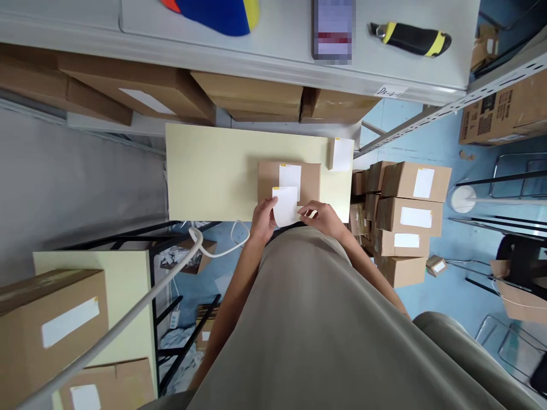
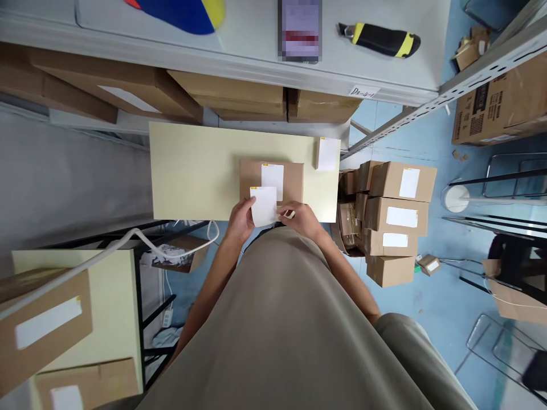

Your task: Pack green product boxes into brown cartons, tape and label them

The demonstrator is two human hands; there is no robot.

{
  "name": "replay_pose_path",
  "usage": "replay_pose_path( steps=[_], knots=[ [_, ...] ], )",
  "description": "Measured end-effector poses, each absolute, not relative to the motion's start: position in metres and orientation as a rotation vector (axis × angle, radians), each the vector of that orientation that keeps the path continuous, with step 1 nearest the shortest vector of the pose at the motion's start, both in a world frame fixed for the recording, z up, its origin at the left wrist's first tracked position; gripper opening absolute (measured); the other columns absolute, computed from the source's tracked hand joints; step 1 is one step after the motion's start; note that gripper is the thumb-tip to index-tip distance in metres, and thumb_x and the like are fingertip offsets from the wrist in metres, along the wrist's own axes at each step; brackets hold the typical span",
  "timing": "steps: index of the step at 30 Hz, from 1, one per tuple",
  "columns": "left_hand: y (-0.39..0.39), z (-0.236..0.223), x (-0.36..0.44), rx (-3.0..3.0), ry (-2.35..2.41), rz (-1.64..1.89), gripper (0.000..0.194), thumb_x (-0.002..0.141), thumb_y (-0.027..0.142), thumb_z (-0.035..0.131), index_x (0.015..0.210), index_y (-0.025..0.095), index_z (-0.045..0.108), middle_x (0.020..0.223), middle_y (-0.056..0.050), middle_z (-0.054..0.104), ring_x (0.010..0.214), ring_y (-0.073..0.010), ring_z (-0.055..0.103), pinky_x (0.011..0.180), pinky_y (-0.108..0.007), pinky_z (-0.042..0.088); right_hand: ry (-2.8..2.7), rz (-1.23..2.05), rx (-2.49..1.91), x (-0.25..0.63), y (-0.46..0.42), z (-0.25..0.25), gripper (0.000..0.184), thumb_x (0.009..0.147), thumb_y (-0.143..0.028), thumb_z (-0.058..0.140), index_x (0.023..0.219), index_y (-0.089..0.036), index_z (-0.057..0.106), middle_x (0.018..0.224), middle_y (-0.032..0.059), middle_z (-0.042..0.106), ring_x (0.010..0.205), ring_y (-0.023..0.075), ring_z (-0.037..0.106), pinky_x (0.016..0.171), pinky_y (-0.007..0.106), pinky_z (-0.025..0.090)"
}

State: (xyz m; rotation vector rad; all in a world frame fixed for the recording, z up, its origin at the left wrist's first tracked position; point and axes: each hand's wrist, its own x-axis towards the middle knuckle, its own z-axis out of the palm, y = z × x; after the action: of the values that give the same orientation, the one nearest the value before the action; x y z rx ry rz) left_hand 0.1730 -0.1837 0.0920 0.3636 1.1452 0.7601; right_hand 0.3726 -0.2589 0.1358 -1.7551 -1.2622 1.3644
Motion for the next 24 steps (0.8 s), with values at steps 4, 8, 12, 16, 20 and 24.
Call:
replay_pose_path(
  steps=[4,8,12,16,20,24],
  knots=[
    [-0.182,0.096,0.173,0.422,1.182,0.794,0.052,0.066,0.055,0.097,0.086,0.022,0.062,0.091,-0.005,0.081,0.103,-0.0277,0.08,0.086,-0.036,0.06,-1.31,1.619,-1.769,0.376,-0.261,0.136,0.019,0.077,-0.023,0.089,0.095,-0.025,0.087,0.087,-0.0001,0.081,0.079,0.0178,0.073,0.073,0.03,0.058],
    [-0.179,0.101,0.169,0.431,1.149,0.808,0.052,0.065,0.053,0.097,0.087,0.022,0.062,0.094,-0.005,0.082,0.108,-0.0291,0.079,0.088,-0.037,0.06,-1.205,1.46,-1.824,0.37,-0.255,0.133,0.012,0.088,-0.037,0.083,0.092,-0.025,0.084,0.092,0.0022,0.083,0.081,0.0188,0.073,0.079,0.032,0.058],
    [-0.182,0.108,0.168,0.458,1.108,0.772,0.051,0.068,0.053,0.097,0.087,0.022,0.061,0.096,-0.007,0.082,0.111,-0.0318,0.08,0.089,-0.039,0.061,-1.086,1.287,-1.849,0.363,-0.241,0.127,0.023,0.094,-0.048,0.078,0.089,-0.026,0.082,0.096,0.0042,0.085,0.085,0.0216,0.075,0.084,0.036,0.06],
    [-0.188,0.11,0.171,0.452,1.078,0.754,0.051,0.07,0.053,0.097,0.092,0.022,0.064,0.099,-0.009,0.083,0.111,-0.033,0.079,0.091,-0.041,0.061,-1.097,1.251,-1.895,0.362,-0.234,0.125,0.019,0.093,-0.041,0.075,0.082,-0.026,0.078,0.088,0.0025,0.082,0.082,0.0216,0.074,0.083,0.036,0.06],
    [-0.192,0.098,0.172,0.55,1.095,0.749,0.048,0.075,0.053,0.093,0.101,0.022,0.067,0.109,-0.008,0.082,0.117,-0.0297,0.077,0.098,-0.039,0.059,-1.154,1.213,-1.906,0.358,-0.237,0.128,0.015,0.095,-0.034,0.07,0.084,-0.024,0.075,0.086,0.0018,0.08,0.081,0.0206,0.073,0.083,0.034,0.059],
    [-0.194,0.079,0.165,0.729,1.168,0.739,0.048,0.078,0.047,0.09,0.115,0.025,0.07,0.126,-0.007,0.08,0.129,-0.0255,0.071,0.109,-0.037,0.054,-1.336,1.083,-1.892,0.352,-0.244,0.137,0.01,0.097,-0.026,0.066,0.091,-0.023,0.074,0.093,0.0038,0.079,0.083,0.0197,0.074,0.082,0.032,0.057]
  ],
)
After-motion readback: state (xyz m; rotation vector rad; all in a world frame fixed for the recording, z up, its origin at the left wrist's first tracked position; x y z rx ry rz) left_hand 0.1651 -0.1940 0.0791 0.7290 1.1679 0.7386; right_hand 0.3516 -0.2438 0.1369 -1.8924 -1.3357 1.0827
